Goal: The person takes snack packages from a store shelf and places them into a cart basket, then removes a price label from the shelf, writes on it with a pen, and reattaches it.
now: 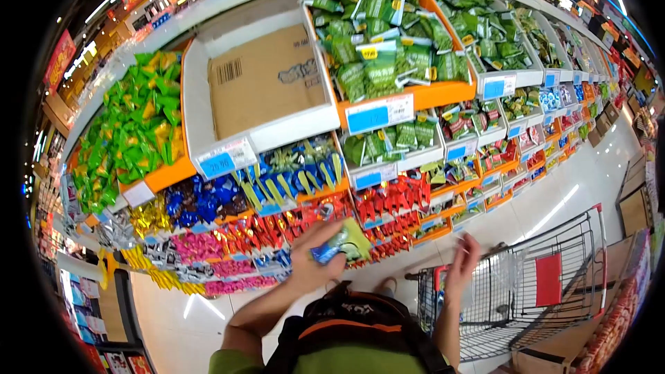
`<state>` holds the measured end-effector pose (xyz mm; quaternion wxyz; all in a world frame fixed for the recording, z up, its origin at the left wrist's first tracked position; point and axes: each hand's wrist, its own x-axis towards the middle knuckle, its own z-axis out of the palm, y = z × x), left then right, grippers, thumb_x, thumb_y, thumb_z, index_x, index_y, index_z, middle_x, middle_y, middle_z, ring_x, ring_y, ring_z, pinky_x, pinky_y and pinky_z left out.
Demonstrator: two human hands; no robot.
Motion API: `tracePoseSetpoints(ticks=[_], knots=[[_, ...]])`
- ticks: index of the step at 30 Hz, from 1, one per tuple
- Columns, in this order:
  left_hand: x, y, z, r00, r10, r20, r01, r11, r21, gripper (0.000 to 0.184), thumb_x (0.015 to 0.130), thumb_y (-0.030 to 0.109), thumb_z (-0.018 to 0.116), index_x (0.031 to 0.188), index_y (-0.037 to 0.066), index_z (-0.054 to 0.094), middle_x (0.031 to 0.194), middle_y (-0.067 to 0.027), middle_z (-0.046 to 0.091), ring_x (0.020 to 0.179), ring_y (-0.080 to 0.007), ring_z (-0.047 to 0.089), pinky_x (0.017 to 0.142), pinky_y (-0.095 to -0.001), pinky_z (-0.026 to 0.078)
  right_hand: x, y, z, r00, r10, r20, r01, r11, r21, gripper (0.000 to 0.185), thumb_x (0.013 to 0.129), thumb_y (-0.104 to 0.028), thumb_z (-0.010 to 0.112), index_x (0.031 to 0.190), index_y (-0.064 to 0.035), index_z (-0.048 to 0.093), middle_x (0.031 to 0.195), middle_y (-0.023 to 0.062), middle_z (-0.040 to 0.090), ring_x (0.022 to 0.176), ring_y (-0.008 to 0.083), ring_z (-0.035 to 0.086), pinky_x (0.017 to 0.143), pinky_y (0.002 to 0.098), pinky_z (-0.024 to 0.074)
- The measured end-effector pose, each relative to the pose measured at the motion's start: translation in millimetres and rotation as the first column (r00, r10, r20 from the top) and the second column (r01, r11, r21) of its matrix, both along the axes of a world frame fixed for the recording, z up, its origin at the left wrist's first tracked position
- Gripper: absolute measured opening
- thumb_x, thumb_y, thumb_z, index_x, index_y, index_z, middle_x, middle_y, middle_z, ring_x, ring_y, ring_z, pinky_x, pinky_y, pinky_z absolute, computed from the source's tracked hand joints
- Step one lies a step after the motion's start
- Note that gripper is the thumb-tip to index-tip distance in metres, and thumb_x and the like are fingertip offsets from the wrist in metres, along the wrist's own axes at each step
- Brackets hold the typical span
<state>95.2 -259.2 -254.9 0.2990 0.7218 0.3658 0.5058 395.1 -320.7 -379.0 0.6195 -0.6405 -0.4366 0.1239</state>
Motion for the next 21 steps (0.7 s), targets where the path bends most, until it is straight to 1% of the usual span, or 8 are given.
tracePoseSetpoints(ticks=[2, 4, 5, 8, 14, 18, 19, 21], knots=[[18, -27, -19, 0.99, -0.021, 0.141, 0.073, 0.925, -0.373, 0.051, 0.082, 0.016, 0.063, 0.129, 0.0, 0.052, 0.111, -0.0135, 0.062, 0.099, -0.0166, 0.058, 0.089, -0.0275, 0.043, -43, 13, 43, 0.841, 0.372, -0.393, -0.42, 0.906, -0.042, 0.032, 0.095, -0.008, 0.045, 0.126, -0.0003, 0.049, 0.112, 0.0101, 0.06, 0.094, 0.0156, 0.058, 0.076, 0.0262, 0.047], [23, -41, -31, 0.975, -0.05, 0.219, 0.162, 0.831, -0.532, 0.05, 0.088, 0.01, 0.058, 0.135, 0.0, 0.046, 0.125, -0.009, 0.056, 0.107, -0.0102, 0.05, 0.094, -0.0252, 0.038, -68, 19, 71, 0.562, 0.647, -0.515, -0.775, 0.63, -0.053, 0.031, 0.097, -0.015, 0.047, 0.122, 0.0012, 0.052, 0.109, 0.0097, 0.062, 0.085, 0.0135, 0.059, 0.072, 0.0264, 0.0479], [21, -45, -36, 0.964, -0.032, 0.263, 0.185, 0.791, -0.583, 0.051, 0.088, 0.011, 0.059, 0.136, 0.001, 0.045, 0.127, -0.0084, 0.055, 0.109, -0.0096, 0.049, 0.095, -0.0253, 0.038, -80, 22, 79, 0.525, 0.683, -0.508, -0.817, 0.571, -0.078, 0.031, 0.096, -0.017, 0.048, 0.12, 0.0022, 0.054, 0.107, 0.0092, 0.062, 0.083, 0.0129, 0.058, 0.069, 0.0257, 0.0473], [11, -51, -39, 0.983, -0.034, 0.182, 0.135, 0.806, -0.576, 0.056, 0.088, 0.011, 0.061, 0.139, 0.002, 0.04, 0.135, -0.0101, 0.05, 0.119, -0.0122, 0.045, 0.1, -0.0271, 0.035, -104, 29, 83, 0.495, 0.729, -0.473, -0.866, 0.457, -0.202, 0.022, 0.093, -0.016, 0.058, 0.103, 0.0032, 0.06, 0.084, 0.0025, 0.056, 0.07, 0.0066, 0.054, 0.057, 0.0211, 0.0397], [-13, -43, -27, 0.905, -0.13, 0.405, 0.332, 0.81, -0.483, 0.076, 0.076, 0.0, 0.066, 0.144, 0.003, 0.032, 0.142, -0.0116, 0.042, 0.13, -0.0166, 0.038, 0.107, -0.0292, 0.026, -129, 39, 108, 0.453, 0.744, -0.491, -0.875, 0.475, -0.088, 0.015, 0.092, -0.014, 0.06, 0.095, 0.0005, 0.06, 0.076, -0.0011, 0.054, 0.063, 0.0023, 0.052, 0.051, 0.0177, 0.042], [-23, -46, -21, 0.896, -0.088, 0.436, 0.308, 0.829, -0.466, 0.078, 0.074, -0.001, 0.069, 0.143, 0.004, 0.033, 0.136, -0.0108, 0.048, 0.122, -0.0159, 0.046, 0.1, -0.0274, 0.035, -143, 44, 105, 0.444, 0.673, -0.591, -0.849, 0.526, -0.038, 0.02, 0.094, -0.014, 0.057, 0.106, 0.0022, 0.057, 0.074, -0.0004, 0.055, 0.061, 0.0038, 0.05, 0.054, 0.0197, 0.0413], [-22, -48, -19, 0.898, -0.045, 0.437, 0.284, 0.817, -0.501, 0.078, 0.074, 0.0, 0.07, 0.143, 0.005, 0.034, 0.133, -0.0103, 0.05, 0.119, -0.0156, 0.048, 0.097, -0.0267, 0.038, -146, 46, 103, 0.402, 0.673, -0.621, -0.853, 0.522, 0.014, 0.026, 0.092, -0.012, 0.059, 0.113, 0.0014, 0.051, 0.085, 0.0039, 0.057, 0.067, 0.0066, 0.053, 0.055, 0.0211, 0.0438], [-22, -48, -21, 0.962, 0.022, 0.271, 0.123, 0.854, -0.506, 0.075, 0.073, 0.003, 0.073, 0.14, 0.009, 0.041, 0.117, -0.0097, 0.062, 0.104, -0.016, 0.061, 0.086, -0.0264, 0.047, -161, 44, 97, 0.595, 0.709, -0.379, -0.767, 0.642, -0.002, 0.031, 0.09, -0.009, 0.06, 0.118, 0.0005, 0.048, 0.097, 0.0079, 0.056, 0.074, 0.0091, 0.054, 0.058, 0.0225, 0.0457]])
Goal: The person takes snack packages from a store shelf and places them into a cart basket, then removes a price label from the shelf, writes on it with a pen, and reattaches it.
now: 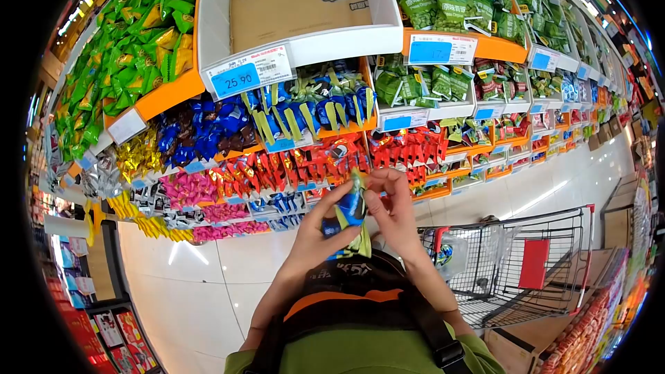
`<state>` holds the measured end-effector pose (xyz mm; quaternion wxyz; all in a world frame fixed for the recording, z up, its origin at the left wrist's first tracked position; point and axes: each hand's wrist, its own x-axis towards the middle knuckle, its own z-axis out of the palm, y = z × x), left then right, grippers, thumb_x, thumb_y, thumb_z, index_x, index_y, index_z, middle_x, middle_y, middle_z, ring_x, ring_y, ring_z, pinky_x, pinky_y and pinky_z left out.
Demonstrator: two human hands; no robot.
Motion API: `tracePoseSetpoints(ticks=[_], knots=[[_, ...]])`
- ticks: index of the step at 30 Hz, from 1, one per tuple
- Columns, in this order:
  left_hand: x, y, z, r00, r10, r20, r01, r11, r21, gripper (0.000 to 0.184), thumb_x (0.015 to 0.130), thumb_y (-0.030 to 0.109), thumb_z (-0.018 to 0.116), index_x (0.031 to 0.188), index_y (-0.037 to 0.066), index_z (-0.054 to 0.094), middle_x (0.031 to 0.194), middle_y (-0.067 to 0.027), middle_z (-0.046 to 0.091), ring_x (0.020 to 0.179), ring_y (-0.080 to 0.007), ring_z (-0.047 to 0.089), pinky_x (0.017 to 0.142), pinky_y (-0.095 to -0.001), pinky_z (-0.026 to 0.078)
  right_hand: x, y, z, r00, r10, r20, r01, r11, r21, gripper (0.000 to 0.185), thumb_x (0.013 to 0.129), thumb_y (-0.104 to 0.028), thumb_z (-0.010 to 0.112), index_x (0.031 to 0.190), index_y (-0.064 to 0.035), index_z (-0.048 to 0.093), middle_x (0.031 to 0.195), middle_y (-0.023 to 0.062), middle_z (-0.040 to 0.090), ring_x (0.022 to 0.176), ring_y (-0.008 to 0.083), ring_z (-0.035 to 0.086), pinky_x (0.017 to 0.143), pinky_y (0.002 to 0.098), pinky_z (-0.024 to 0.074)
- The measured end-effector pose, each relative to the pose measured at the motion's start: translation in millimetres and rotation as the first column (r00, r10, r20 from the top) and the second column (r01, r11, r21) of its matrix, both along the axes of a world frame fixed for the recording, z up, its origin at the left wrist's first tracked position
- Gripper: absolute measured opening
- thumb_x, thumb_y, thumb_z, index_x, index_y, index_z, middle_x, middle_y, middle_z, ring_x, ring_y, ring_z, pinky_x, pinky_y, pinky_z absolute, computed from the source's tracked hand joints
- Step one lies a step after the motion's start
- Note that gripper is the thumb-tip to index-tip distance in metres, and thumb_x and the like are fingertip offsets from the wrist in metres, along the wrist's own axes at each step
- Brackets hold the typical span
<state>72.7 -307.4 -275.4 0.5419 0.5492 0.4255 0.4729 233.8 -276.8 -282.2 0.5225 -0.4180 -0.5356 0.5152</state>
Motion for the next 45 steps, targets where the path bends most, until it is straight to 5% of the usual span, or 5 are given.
tracePoseSetpoints(ticks=[3, 8, 13, 28, 45], knots=[[8, 5, -9, 0.877, 0.264, -0.402, -0.088, 0.909, 0.406, 0.07, 0.072, 0.005, 0.074, 0.136, 0.015, 0.047, 0.105, -0.0113, 0.066, 0.091, -0.0215, 0.067, 0.08, -0.0312, 0.052, 4, 1, -3, 0.975, 0.057, 0.213, -0.102, 0.973, 0.207, 0.044, 0.086, -0.003, 0.061, 0.126, -0.0015, 0.042, 0.119, 0.0139, 0.048, 0.092, 0.0162, 0.056, 0.069, 0.0257, 0.0494], [9, 7, 11, 0.822, 0.082, -0.564, 0.077, 0.965, 0.252, 0.069, 0.071, 0.001, 0.073, 0.135, 0.006, 0.048, 0.107, -0.0134, 0.065, 0.094, -0.0214, 0.066, 0.083, -0.03, 0.051, 6, -7, 2, 0.969, 0.133, 0.207, -0.142, 0.989, 0.032, 0.045, 0.089, -0.006, 0.061, 0.129, -0.0018, 0.042, 0.113, 0.0125, 0.055, 0.095, 0.018, 0.058, 0.082, 0.028, 0.0477], [7, 2, 26, 0.994, 0.103, -0.029, -0.101, 0.992, 0.079, 0.064, 0.076, -0.005, 0.066, 0.136, 0.001, 0.044, 0.087, -0.0051, 0.063, 0.088, -0.0128, 0.061, 0.08, -0.0264, 0.048, 14, -3, 10, 0.937, 0.089, -0.338, -0.155, 0.973, -0.172, 0.046, 0.095, -0.01, 0.052, 0.137, -0.0018, 0.035, 0.112, 0.0109, 0.059, 0.093, 0.0171, 0.062, 0.077, 0.0284, 0.0524], [-5, -7, 24, 0.994, 0.058, -0.095, -0.051, 0.996, 0.072, 0.056, 0.081, 0.001, 0.067, 0.134, 0.006, 0.05, 0.097, -0.008, 0.066, 0.086, -0.0093, 0.063, 0.079, -0.0243, 0.047, 16, -8, 40, 0.937, 0.21, -0.28, -0.233, 0.971, -0.053, 0.059, 0.094, 0.001, 0.042, 0.146, -0.0053, 0.016, 0.134, 0.0159, 0.041, 0.096, 0.0195, 0.062, 0.079, 0.0313, 0.0537], [-2, -10, 31, 0.995, 0.082, 0.058, -0.071, 0.983, -0.172, 0.051, 0.085, 0.004, 0.061, 0.133, 0.003, 0.046, 0.089, -0.0039, 0.063, 0.086, -0.0096, 0.058, 0.082, -0.0252, 0.044, 4, -9, 32, 0.72, -0.214, -0.66, 0.052, 0.965, -0.257, 0.03, 0.082, 0.005, 0.065, 0.086, -0.0121, 0.04, 0.081, -0.0041, 0.049, 0.077, 0.0051, 0.049, 0.074, 0.0224, 0.0411]])
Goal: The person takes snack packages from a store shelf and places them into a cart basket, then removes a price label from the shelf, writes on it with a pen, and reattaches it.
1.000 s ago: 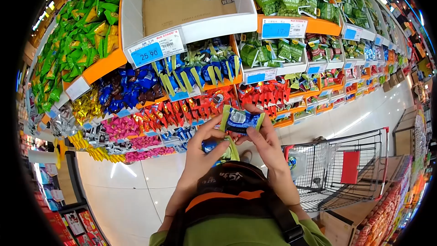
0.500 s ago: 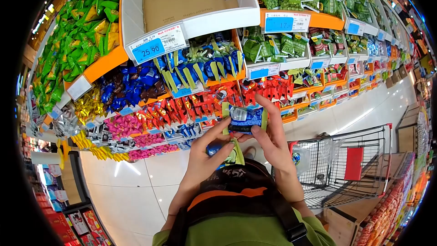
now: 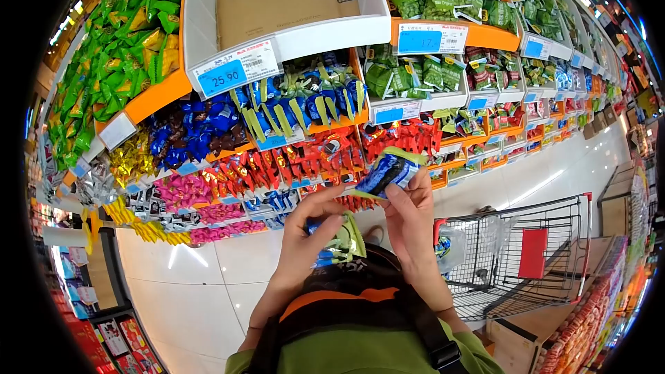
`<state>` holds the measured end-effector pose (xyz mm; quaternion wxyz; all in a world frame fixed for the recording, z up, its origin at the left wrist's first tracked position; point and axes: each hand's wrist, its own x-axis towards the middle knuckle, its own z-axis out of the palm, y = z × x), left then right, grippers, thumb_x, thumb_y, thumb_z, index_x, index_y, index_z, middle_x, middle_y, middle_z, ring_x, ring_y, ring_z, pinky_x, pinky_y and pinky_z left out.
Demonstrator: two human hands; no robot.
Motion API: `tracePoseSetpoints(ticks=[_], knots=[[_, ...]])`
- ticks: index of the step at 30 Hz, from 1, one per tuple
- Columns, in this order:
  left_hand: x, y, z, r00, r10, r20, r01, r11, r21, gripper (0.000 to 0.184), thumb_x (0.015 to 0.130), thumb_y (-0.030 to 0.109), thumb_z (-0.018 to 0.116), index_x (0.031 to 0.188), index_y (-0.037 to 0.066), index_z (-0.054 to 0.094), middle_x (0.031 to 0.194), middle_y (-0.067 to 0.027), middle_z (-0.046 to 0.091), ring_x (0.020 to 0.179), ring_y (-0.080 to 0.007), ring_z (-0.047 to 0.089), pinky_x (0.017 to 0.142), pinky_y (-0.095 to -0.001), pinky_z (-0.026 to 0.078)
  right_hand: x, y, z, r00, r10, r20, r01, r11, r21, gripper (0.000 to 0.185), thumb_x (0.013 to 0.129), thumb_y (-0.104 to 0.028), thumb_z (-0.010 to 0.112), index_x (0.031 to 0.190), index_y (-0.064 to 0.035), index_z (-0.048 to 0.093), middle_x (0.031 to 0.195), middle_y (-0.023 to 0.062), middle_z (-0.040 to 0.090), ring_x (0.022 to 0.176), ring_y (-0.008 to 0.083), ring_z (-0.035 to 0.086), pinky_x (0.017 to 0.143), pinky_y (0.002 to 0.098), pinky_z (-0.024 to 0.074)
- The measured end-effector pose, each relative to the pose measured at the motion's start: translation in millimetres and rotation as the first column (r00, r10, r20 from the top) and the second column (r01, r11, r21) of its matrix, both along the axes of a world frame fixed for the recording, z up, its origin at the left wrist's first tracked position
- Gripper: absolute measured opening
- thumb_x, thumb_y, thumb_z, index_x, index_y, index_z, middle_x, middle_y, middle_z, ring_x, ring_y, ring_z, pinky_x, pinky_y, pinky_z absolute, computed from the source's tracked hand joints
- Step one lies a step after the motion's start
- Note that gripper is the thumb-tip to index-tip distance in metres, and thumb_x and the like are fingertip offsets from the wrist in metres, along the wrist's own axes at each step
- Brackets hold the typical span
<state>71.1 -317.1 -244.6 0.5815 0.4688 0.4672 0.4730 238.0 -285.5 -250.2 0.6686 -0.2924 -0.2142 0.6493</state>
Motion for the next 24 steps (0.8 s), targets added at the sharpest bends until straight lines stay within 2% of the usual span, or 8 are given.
tracePoseSetpoints(ticks=[3, 5, 6, 9, 12, 15, 18, 24], knots=[[4, -2, -2, 0.951, 0.069, 0.301, -0.011, 0.982, -0.19, 0.036, 0.091, 0.018, 0.055, 0.122, 0.002, 0.051, 0.095, -0.0072, 0.06, 0.087, -0.0146, 0.059, 0.076, -0.0276, 0.048, -1, -1, 2, 0.999, -0.038, 0.024, 0.038, 0.999, -0.008, 0.035, 0.082, 0.004, 0.067, 0.101, -0.011, 0.041, 0.089, -0.0031, 0.051, 0.089, 0.0082, 0.055, 0.087, 0.0272, 0.0457], [6, -1, -1, 0.859, 0.123, 0.497, 0.036, 0.953, -0.299, 0.033, 0.093, 0.023, 0.048, 0.12, 0.003, 0.048, 0.098, -0.0108, 0.059, 0.089, -0.0219, 0.062, 0.072, -0.0305, 0.053, 0, -2, -10, 0.995, -0.087, 0.045, 0.085, 0.995, 0.058, 0.034, 0.083, 0.004, 0.064, 0.107, -0.0085, 0.043, 0.097, 0.0016, 0.057, 0.092, 0.0124, 0.06, 0.086, 0.0342, 0.0519], [6, 0, -2, 0.847, 0.145, 0.511, 0.031, 0.947, -0.32, 0.034, 0.093, 0.023, 0.046, 0.121, 0.003, 0.047, 0.099, -0.0112, 0.059, 0.091, -0.0226, 0.062, 0.072, -0.0309, 0.053, 0, -2, -12, 0.992, -0.112, 0.053, 0.107, 0.99, 0.092, 0.034, 0.084, 0.003, 0.062, 0.11, -0.0073, 0.044, 0.102, 0.004, 0.061, 0.093, 0.0144, 0.063, 0.086, 0.0377, 0.055], [4, 1, -11, 0.759, 0.192, 0.622, 0.089, 0.916, -0.391, 0.039, 0.091, 0.022, 0.042, 0.126, 0.004, 0.043, 0.104, -0.0132, 0.058, 0.098, -0.0265, 0.062, 0.075, -0.0326, 0.055, -3, -2, 3, 0.994, -0.104, 0.033, 0.105, 0.994, -0.008, 0.041, 0.081, 0.005, 0.067, 0.105, -0.0113, 0.039, 0.097, -0.0026, 0.049, 0.091, 0.007, 0.052, 0.084, 0.0261, 0.0459], [6, 1, -4, 0.753, 0.194, 0.629, 0.107, 0.906, -0.409, 0.045, 0.089, 0.02, 0.043, 0.131, 0.003, 0.04, 0.107, -0.0137, 0.059, 0.097, -0.0265, 0.062, 0.075, -0.0329, 0.056, -2, -1, -2, 0.993, -0.114, 0.034, 0.114, 0.994, 0.004, 0.041, 0.081, 0.006, 0.067, 0.106, -0.0108, 0.038, 0.097, -0.0022, 0.05, 0.09, 0.0071, 0.052, 0.084, 0.0252, 0.0459], [1, -1, -1, 0.74, 0.11, 0.664, 0.193, 0.911, -0.365, 0.049, 0.088, 0.013, 0.045, 0.136, 0.005, 0.038, 0.124, -0.0144, 0.053, 0.106, -0.023, 0.059, 0.082, -0.0309, 0.053, -3, 1, 0, 0.992, -0.117, 0.044, 0.117, 0.993, 0.013, 0.041, 0.081, 0.006, 0.067, 0.106, -0.0104, 0.038, 0.098, -0.0015, 0.05, 0.091, 0.0073, 0.053, 0.084, 0.0256, 0.046], [0, 0, -5, 0.752, 0.077, 0.655, 0.188, 0.927, -0.324, 0.053, 0.087, 0.011, 0.049, 0.138, 0.005, 0.036, 0.129, -0.0135, 0.049, 0.115, -0.022, 0.053, 0.09, -0.0309, 0.048, -4, 1, 1, 0.992, -0.116, 0.048, 0.115, 0.993, 0.015, 0.041, 0.081, 0.006, 0.067, 0.106, -0.0099, 0.038, 0.098, -0.001, 0.051, 0.092, 0.0074, 0.053, 0.084, 0.0255, 0.0459], [8, -2, 5, 0.825, 0.116, 0.553, 0.042, 0.963, -0.265, 0.058, 0.084, 0.002, 0.06, 0.138, 0.004, 0.037, 0.131, -0.0097, 0.046, 0.123, -0.0174, 0.044, 0.1, -0.0288, 0.038, -2, 0, 1, 0.99, -0.121, 0.076, 0.118, 0.992, 0.044, 0.044, 0.081, 0.007, 0.066, 0.109, -0.0098, 0.036, 0.099, -0.0001, 0.053, 0.094, 0.0095, 0.054, 0.085, 0.0275, 0.0458]])
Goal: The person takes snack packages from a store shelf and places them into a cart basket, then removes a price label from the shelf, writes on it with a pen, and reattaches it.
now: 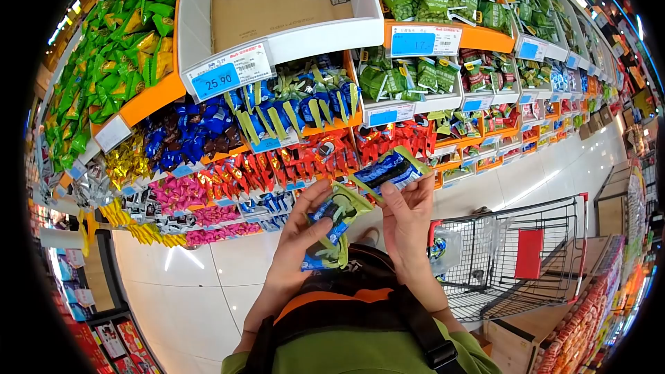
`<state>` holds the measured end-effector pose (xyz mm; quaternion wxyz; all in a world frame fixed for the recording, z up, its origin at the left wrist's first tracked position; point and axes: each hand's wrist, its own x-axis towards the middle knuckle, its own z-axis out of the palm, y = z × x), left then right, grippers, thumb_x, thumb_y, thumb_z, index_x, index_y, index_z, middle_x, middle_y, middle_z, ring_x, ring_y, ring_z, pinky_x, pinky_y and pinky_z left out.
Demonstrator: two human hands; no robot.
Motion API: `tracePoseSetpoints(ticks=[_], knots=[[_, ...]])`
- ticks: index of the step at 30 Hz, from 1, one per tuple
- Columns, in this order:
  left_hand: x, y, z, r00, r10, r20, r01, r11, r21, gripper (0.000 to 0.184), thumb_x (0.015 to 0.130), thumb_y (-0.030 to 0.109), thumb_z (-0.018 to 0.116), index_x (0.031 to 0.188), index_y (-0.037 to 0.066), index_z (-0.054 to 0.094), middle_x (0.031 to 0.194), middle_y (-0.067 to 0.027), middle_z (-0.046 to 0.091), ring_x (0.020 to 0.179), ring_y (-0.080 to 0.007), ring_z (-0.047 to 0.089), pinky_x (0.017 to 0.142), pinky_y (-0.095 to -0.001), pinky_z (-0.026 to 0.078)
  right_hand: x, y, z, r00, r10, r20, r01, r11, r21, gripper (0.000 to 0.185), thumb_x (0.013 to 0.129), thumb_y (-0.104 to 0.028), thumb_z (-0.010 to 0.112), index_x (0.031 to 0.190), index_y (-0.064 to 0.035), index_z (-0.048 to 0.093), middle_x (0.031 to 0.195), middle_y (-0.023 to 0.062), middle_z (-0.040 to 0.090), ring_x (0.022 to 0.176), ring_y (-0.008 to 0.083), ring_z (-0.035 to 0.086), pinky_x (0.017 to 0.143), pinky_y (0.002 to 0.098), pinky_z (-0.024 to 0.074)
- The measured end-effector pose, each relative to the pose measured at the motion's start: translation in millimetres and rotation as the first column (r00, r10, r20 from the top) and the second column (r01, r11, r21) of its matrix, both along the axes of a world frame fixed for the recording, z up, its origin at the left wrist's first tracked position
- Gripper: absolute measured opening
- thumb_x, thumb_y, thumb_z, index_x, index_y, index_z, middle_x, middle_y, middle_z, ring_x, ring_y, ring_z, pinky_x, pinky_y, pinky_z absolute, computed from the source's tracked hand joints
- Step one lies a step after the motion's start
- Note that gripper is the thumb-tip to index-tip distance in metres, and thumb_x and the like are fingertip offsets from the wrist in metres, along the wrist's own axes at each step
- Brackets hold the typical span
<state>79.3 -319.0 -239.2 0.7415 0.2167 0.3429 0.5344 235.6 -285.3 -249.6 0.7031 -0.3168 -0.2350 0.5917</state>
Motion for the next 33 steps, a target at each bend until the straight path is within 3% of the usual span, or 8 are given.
tracePoseSetpoints(ticks=[7, 10, 14, 19, 22, 23, 26, 33], knots=[[-5, -3, -4, 0.979, 0.051, -0.196, -0.035, 0.996, 0.083, 0.042, 0.085, -0.001, 0.062, 0.125, 0.002, 0.05, 0.121, -0.0063, 0.052, 0.11, -0.0126, 0.052, 0.093, -0.0266, 0.042, 3, -4, -8, 0.869, -0.283, 0.406, 0.125, 0.92, 0.372, 0.056, 0.075, 0.014, 0.06, 0.119, -0.0133, 0.039, 0.118, 0.0149, 0.039, 0.098, 0.0221, 0.051, 0.084, 0.0299, 0.0436], [-5, 1, -8, 0.868, 0.148, -0.473, 0.006, 0.951, 0.309, 0.039, 0.085, -0.001, 0.062, 0.123, 0.003, 0.052, 0.117, -0.0061, 0.054, 0.112, -0.0136, 0.051, 0.093, -0.0268, 0.042, 26, -6, 6, 0.096, -0.487, 0.868, -0.3, 0.817, 0.492, 0.048, 0.07, 0.009, 0.064, 0.112, -0.0121, 0.056, 0.119, 0.0152, 0.041, 0.102, 0.0283, 0.051, 0.084, 0.0343, 0.0458], [-8, 5, -18, 0.777, 0.218, -0.591, 0.1, 0.884, 0.457, 0.053, 0.079, -0.003, 0.065, 0.129, 0.004, 0.049, 0.126, -0.0081, 0.048, 0.114, -0.0156, 0.05, 0.093, -0.0276, 0.042, 4, -12, 8, 0.128, -0.374, 0.919, -0.395, 0.83, 0.393, 0.046, 0.066, 0.003, 0.068, 0.11, -0.0124, 0.064, 0.118, 0.014, 0.043, 0.108, 0.0331, 0.05, 0.082, 0.0392, 0.0497], [-12, 0, -5, 0.85, 0.091, -0.519, 0.093, 0.943, 0.318, 0.073, 0.075, -0.002, 0.067, 0.141, 0.011, 0.039, 0.128, -0.0082, 0.046, 0.103, -0.0143, 0.056, 0.079, -0.0255, 0.047, 2, -11, -10, 0.208, -0.195, 0.959, -0.313, 0.915, 0.254, 0.05, 0.064, 0.001, 0.074, 0.112, -0.0086, 0.062, 0.12, 0.0152, 0.042, 0.109, 0.0338, 0.051, 0.082, 0.0397, 0.0501], [-15, 3, -8, 0.85, 0.12, -0.513, 0.056, 0.947, 0.316, 0.068, 0.075, -0.001, 0.07, 0.137, 0.01, 0.045, 0.123, -0.0064, 0.049, 0.09, -0.0104, 0.059, 0.071, -0.0226, 0.047, 2, -12, -23, 0.565, -0.005, 0.825, -0.257, 0.949, 0.182, 0.045, 0.072, -0.003, 0.075, 0.115, -0.0037, 0.06, 0.123, 0.0133, 0.044, 0.11, 0.0259, 0.052, 0.079, 0.0346, 0.0517], [-17, 4, -10, 0.811, 0.126, -0.572, 0.074, 0.947, 0.313, 0.065, 0.076, 0.0, 0.07, 0.136, 0.01, 0.047, 0.121, -0.0059, 0.049, 0.088, -0.01, 0.059, 0.071, -0.0224, 0.047, -4, -19, -13, 0.858, 0.26, 0.444, -0.274, 0.961, -0.033, 0.041, 0.082, -0.009, 0.071, 0.119, -0.0005, 0.056, 0.121, 0.0085, 0.048, 0.106, 0.0153, 0.053, 0.076, 0.0275, 0.0517], [-13, 2, -11, 0.738, 0.182, -0.65, 0.077, 0.934, 0.349, 0.053, 0.079, 0.001, 0.07, 0.129, 0.008, 0.054, 0.104, -0.003, 0.057, 0.084, -0.0079, 0.058, 0.07, -0.021, 0.047, 1, -22, -17, 0.866, 0.451, 0.217, -0.422, 0.891, -0.17, 0.04, 0.087, -0.009, 0.067, 0.124, -0.0015, 0.054, 0.119, 0.0042, 0.051, 0.101, 0.0091, 0.053, 0.076, 0.0239, 0.0511], [-12, 0, -9, 0.781, 0.161, -0.604, 0.046, 0.949, 0.312, 0.047, 0.084, 0.003, 0.066, 0.129, 0.008, 0.055, 0.087, 0.0, 0.059, 0.079, -0.0053, 0.056, 0.068, -0.0191, 0.045, -8, -23, -20, 0.911, 0.296, 0.288, -0.299, 0.954, -0.034, 0.027, 0.085, -0.009, 0.069, 0.109, -0.0014, 0.06, 0.094, 0.0021, 0.066, 0.081, 0.0084, 0.06, 0.072, 0.0232, 0.0484]])
